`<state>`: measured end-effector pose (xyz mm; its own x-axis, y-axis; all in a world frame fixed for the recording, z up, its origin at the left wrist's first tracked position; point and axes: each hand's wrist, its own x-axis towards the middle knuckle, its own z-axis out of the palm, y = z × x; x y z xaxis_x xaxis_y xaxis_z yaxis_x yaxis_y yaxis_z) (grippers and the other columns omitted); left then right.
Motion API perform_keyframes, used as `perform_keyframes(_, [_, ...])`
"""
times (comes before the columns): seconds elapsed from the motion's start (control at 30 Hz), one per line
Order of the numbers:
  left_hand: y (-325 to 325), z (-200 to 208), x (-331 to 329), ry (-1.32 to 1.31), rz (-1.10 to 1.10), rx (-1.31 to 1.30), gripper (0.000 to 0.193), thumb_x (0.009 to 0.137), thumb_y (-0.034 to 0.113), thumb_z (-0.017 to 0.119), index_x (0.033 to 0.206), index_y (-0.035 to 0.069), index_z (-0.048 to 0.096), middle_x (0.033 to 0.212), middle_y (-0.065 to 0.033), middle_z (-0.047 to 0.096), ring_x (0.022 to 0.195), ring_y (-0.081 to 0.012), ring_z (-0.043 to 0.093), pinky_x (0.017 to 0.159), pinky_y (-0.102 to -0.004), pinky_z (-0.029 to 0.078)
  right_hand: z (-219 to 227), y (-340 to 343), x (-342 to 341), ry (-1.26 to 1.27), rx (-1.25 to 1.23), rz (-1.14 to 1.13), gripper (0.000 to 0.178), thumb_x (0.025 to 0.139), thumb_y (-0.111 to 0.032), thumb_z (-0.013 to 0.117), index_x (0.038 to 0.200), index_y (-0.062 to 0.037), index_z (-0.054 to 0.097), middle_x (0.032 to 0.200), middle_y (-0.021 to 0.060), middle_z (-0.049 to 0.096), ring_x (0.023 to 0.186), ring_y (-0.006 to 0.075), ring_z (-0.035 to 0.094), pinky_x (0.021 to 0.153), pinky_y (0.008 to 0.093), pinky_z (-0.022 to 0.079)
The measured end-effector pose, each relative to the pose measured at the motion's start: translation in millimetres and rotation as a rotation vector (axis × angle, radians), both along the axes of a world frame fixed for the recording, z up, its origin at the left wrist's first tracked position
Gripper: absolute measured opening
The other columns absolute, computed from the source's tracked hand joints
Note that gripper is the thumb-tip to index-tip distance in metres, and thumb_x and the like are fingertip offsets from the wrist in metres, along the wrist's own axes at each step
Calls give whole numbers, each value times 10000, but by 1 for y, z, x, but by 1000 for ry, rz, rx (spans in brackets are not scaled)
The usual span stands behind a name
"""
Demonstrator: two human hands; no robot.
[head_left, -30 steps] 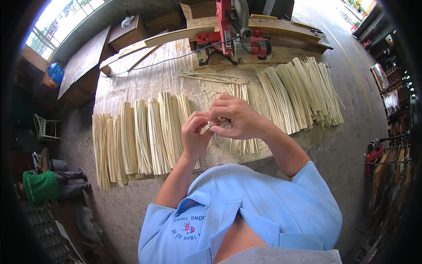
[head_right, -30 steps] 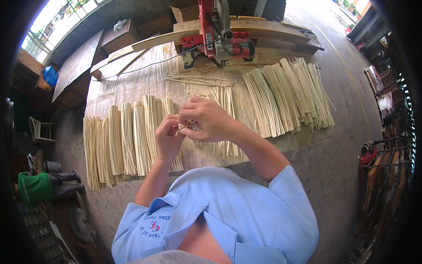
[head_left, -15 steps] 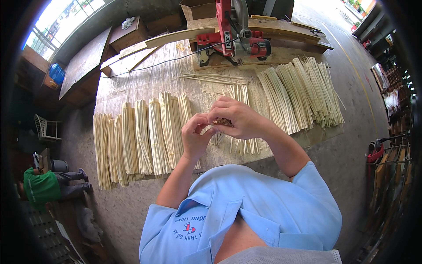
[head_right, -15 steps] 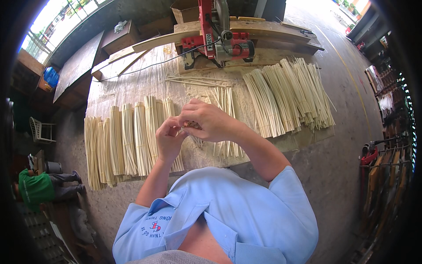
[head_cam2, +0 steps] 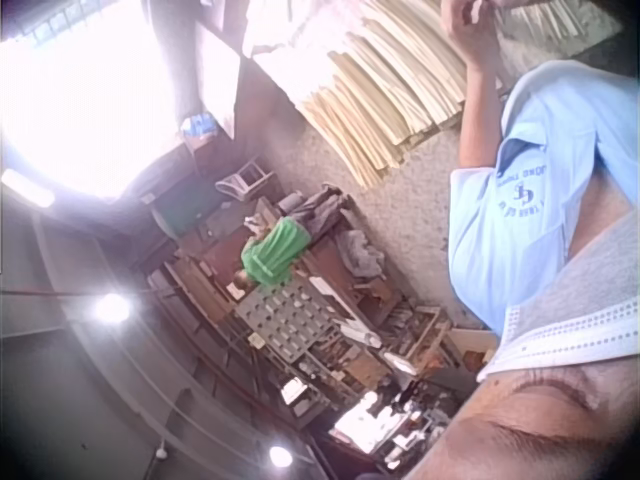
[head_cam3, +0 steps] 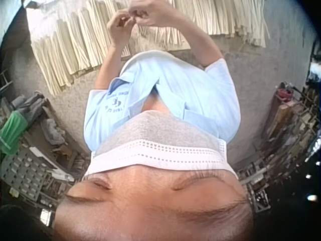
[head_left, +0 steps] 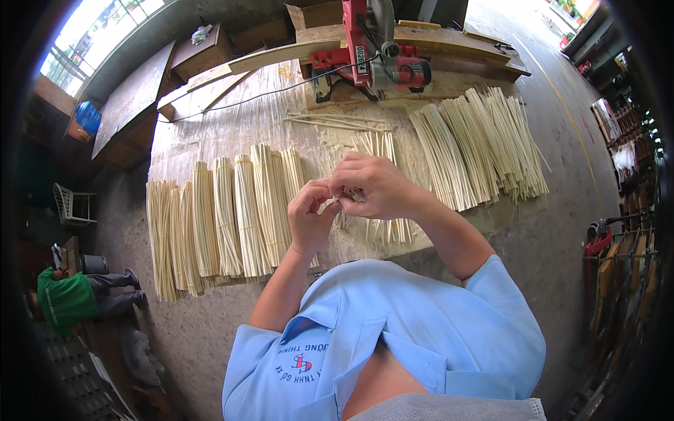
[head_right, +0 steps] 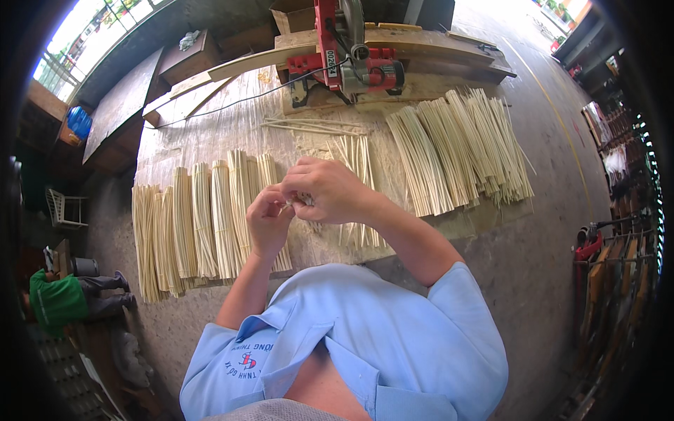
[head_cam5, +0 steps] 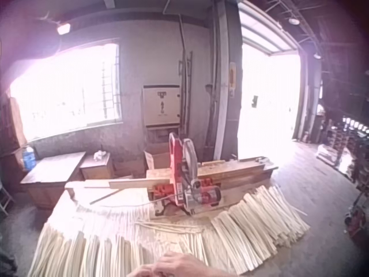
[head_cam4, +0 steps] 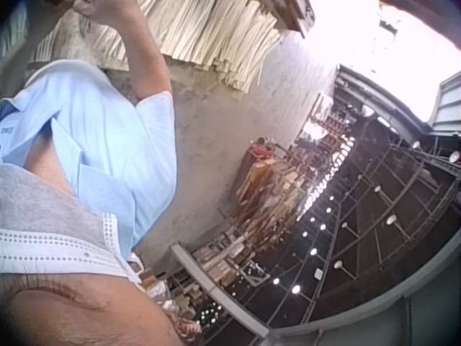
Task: The person gathers and aligns thin bamboo strips on a work surface, then separates them into smaller bundles by hand. The person repeatedly picks up bundles, splits them, and places them back on the table.
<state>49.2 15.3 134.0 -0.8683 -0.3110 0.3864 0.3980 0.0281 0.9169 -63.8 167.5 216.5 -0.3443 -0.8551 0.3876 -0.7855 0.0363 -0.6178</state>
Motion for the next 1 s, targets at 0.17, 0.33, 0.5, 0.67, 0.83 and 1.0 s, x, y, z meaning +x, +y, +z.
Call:
perform_keyframes(0.17, [1, 0, 0, 11, 16, -43, 264, 780, -152, 759, 967, -19, 630, 1125, -117, 683, 1011, -159, 671, 826, -271, 576, -1, 1, 0, -13, -7, -14, 103, 742, -118, 701, 835, -114, 656, 881, 16, 686, 896, 227, 644, 727, 381, 544])
perform_keyframes(0.33, [1, 0, 1, 22, 33, -86, 252, 785, -141, 761, 957, -18, 625, 1107, -106, 681, 978, -146, 668, 771, -249, 562, 1, 1, 1, -3, -21, -25, 96, 741, -117, 701, 826, -116, 656, 876, 14, 687, 890, 228, 644, 715, 385, 543])
perform_keyframes(0.5, [-3, -2, 6, -41, 35, -192, 276, 792, -131, 763, 987, -2, 617, 1138, -95, 653, 1014, -147, 660, 801, -258, 562, 1, 2, 1, 28, -37, -37, 92, 734, -126, 706, 811, -125, 656, 839, 6, 679, 877, 227, 645, 710, 387, 542])
perform_keyframes(0.67, [-3, -22, -6, 18, -137, 37, 684, 791, 87, 871, 1357, 58, 488, 1431, -95, 476, 1294, -223, 541, 1137, -470, 454, -4, 2, -7, 39, -29, -72, 90, 734, -149, 703, 811, -127, 662, 798, 4, 658, 851, 229, 642, 717, 393, 538])
perform_keyframes(0.83, [-12, -66, -13, -384, -178, -443, 819, 754, 255, 920, 1406, 48, 471, 1358, -102, 566, 1279, -276, 570, 1084, -479, 466, -1, -6, -10, 62, 12, -21, 100, 752, -127, 709, 846, -104, 687, 850, 11, 684, 881, 208, 641, 739, 368, 545])
perform_keyframes(1.0, [-4, -112, -17, -508, -212, 34, 445, 842, 134, 841, 1199, 37, 594, 1080, -50, 691, 1037, -180, 660, 888, -340, 532, -21, -7, -45, -240, -609, -248, 132, 934, -216, 715, 996, -115, 658, 1024, 20, 707, 1015, 149, 660, 874, 325, 564])
